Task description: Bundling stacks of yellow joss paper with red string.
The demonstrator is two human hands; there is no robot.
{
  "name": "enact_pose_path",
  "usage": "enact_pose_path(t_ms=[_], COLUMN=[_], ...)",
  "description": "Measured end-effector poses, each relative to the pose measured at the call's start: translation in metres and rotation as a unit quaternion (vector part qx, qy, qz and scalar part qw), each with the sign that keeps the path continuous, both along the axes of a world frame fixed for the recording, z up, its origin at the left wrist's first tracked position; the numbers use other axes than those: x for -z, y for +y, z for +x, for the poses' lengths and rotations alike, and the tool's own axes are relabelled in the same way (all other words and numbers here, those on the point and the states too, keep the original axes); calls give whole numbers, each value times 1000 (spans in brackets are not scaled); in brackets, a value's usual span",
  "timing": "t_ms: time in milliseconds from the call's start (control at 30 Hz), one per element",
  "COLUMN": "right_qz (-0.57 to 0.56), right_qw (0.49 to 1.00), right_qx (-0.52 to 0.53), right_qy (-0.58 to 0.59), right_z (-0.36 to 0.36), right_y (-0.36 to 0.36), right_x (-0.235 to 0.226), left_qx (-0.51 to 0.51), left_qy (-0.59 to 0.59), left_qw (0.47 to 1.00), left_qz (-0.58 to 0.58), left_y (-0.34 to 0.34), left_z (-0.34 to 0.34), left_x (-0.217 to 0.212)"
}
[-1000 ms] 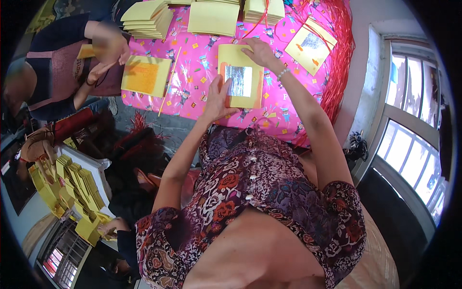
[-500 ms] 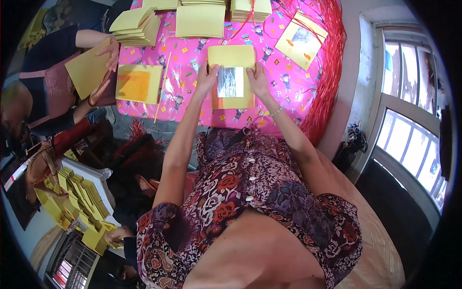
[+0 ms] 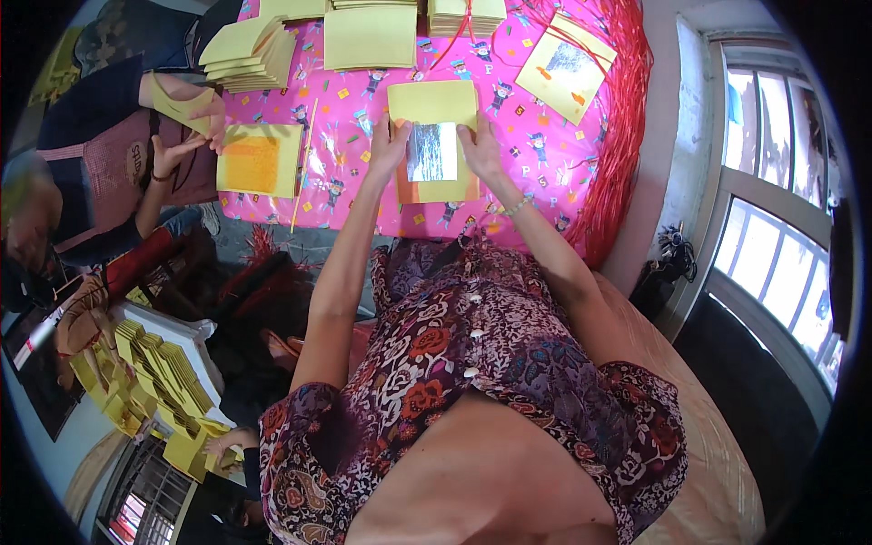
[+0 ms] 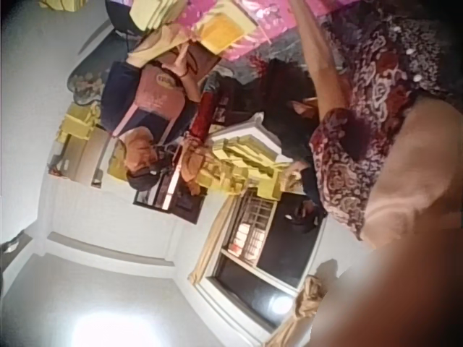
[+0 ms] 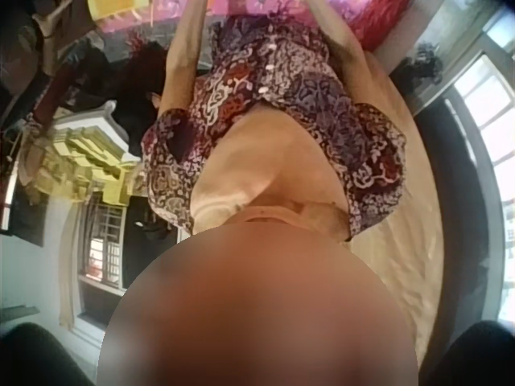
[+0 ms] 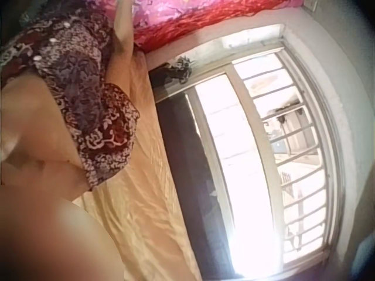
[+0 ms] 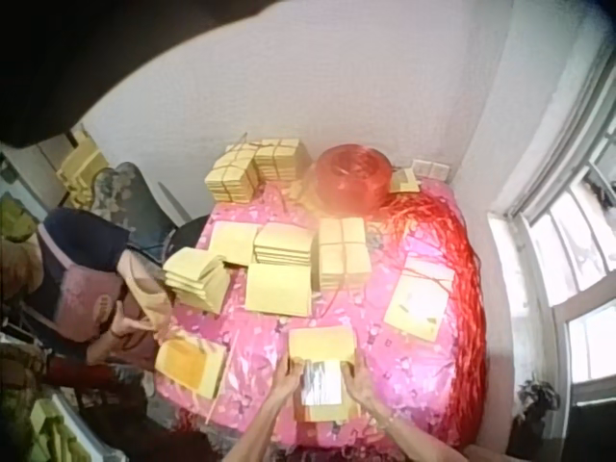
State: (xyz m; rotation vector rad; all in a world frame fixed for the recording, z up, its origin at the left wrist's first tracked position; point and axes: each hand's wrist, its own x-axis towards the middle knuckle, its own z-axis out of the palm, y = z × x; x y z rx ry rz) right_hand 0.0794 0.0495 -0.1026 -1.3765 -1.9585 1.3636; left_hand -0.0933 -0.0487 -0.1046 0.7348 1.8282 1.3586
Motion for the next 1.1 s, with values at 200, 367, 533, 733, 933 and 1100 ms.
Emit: enact_pose_path(t_ms=[200, 367, 533, 733, 933, 1100], right_qz=[4, 120, 317, 359, 353, 329], right_qw=[999, 992, 919, 839, 823, 823], right_qx=[-25, -28, -231, -386, -410, -443], right_qy=[-27, 6, -29, -135, -172, -130], right_z=[4, 29, 62, 69, 61, 62], right_y=[10, 9, -5, -35, -29, -12], right_x=[1, -16, -35, -30, -19, -19], left_qx=[-8, -8, 197, 256, 281, 319], left_qy=[52, 423, 401, 409, 390, 341], left_qw=[999, 904, 894, 876, 877, 884], left_qz=[2, 64, 27, -22, 22, 2], left_y=[-2, -39, -79, -85, -76, -73], left_z=[-1, 14, 41, 59, 46, 32], left_x=[-5, -27, -39, -23, -9, -7])
